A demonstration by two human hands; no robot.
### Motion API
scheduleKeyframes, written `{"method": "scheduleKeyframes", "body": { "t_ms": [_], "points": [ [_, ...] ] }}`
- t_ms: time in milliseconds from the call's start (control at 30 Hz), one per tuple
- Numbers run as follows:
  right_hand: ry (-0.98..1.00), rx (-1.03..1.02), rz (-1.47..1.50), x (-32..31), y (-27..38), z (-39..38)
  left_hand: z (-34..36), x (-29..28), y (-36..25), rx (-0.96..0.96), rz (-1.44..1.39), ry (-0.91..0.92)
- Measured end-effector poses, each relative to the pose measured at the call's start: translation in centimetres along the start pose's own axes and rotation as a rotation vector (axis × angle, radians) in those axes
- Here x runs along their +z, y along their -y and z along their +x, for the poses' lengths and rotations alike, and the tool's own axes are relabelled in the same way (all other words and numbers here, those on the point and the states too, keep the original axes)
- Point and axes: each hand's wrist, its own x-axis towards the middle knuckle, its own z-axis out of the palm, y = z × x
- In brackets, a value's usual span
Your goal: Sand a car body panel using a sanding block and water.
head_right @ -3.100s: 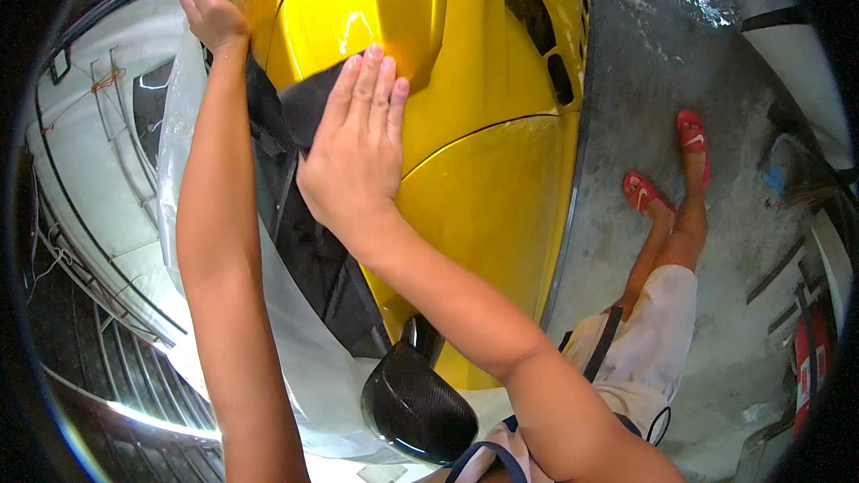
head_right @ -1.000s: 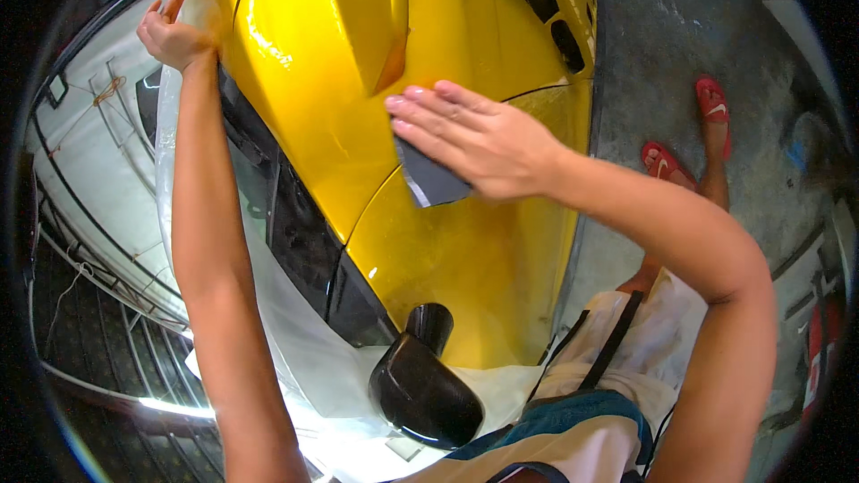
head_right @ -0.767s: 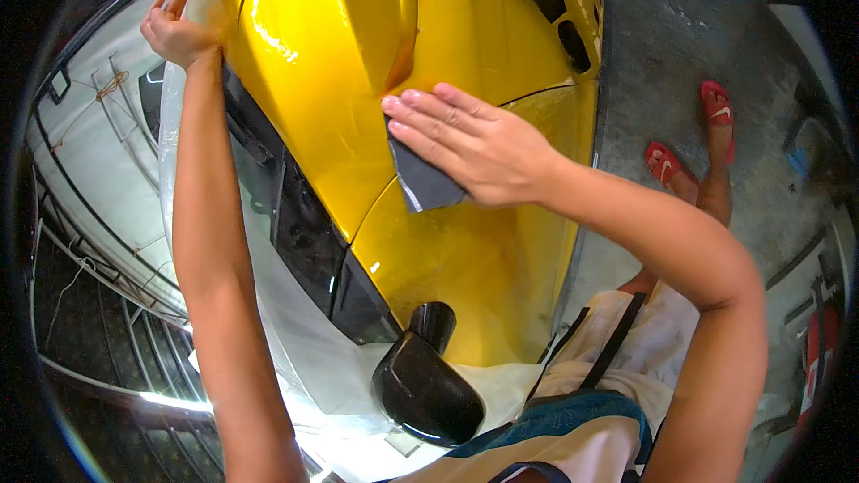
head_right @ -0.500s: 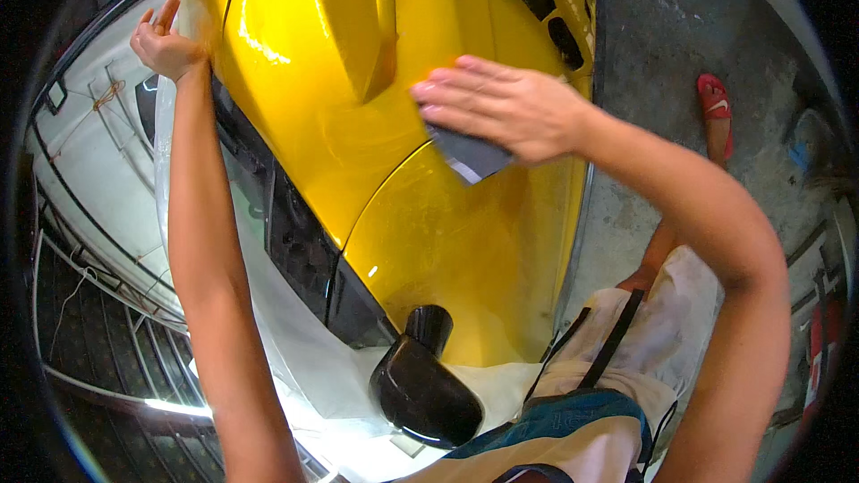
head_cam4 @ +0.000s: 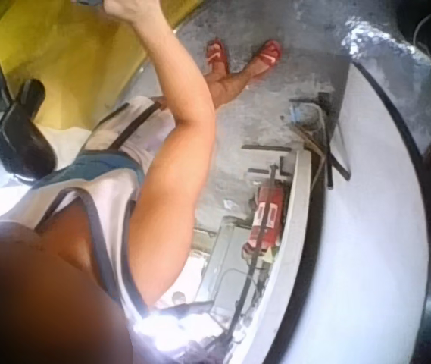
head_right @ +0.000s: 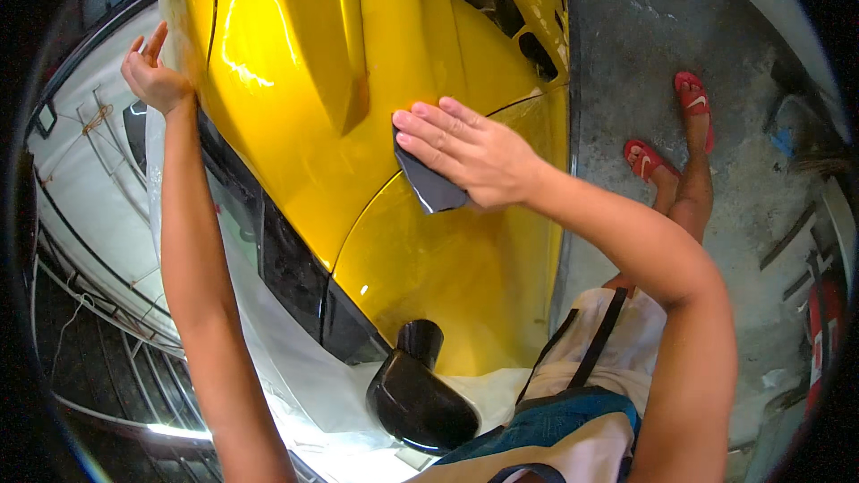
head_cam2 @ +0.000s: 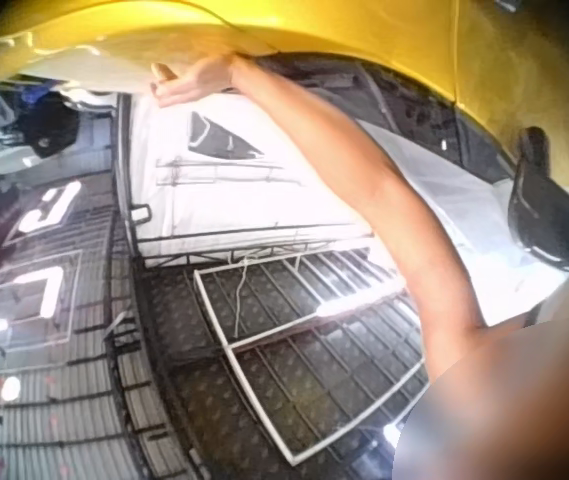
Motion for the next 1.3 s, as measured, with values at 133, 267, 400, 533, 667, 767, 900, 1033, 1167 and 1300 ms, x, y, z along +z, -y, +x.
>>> {"method": "scheduleKeyframes", "body": {
  "t_ms": [133,267,400,533,667,767,900,1033,1167,1300],
  "points": [
    [-0.156,0.137,-0.040,-3.0,-3.2,6.1,-0.4,0.0,-0.1,-0.002,-0.017,-0.060],
    [-0.154,0.135,0.096,-0.3,1.4,1.7,-0.5,0.0,-0.2,0.000,-0.003,-0.052],
    [-0.199,0.236,0.004,-2.9,-4.8,6.3,-0.6,-0.1,0.0,0.003,-0.026,-0.034],
    [-0.169,0.160,-0.021,-1.1,-3.0,4.0,-0.7,0.0,0.2,-0.025,-0.047,-0.064],
    [-0.076,0.088,-0.058,-2.4,-3.0,3.1,-0.7,-0.5,0.5,0.013,-0.014,-0.050],
    [-0.098,0.123,-0.152,-6.0,-7.3,7.9,-0.3,0.1,0.6,0.007,-0.029,-0.064],
    [-0.017,-0.017,0.006,-2.1,-3.7,3.2,-1.1,-0.1,0.5,0.040,0.109,-0.075],
    [0.024,-0.090,-0.178,-4.4,-10.4,5.9,-1.5,-1.7,2.0,0.314,0.358,-0.088],
    [0.131,-0.183,-0.334,-8.8,-14.3,8.7,-1.3,0.3,0.0,0.024,0.237,-0.182],
    [0.342,-0.625,-0.163,-5.7,-12.3,8.8,-6.0,-5.6,-7.8,-0.002,0.893,-0.280]
  ]
}}
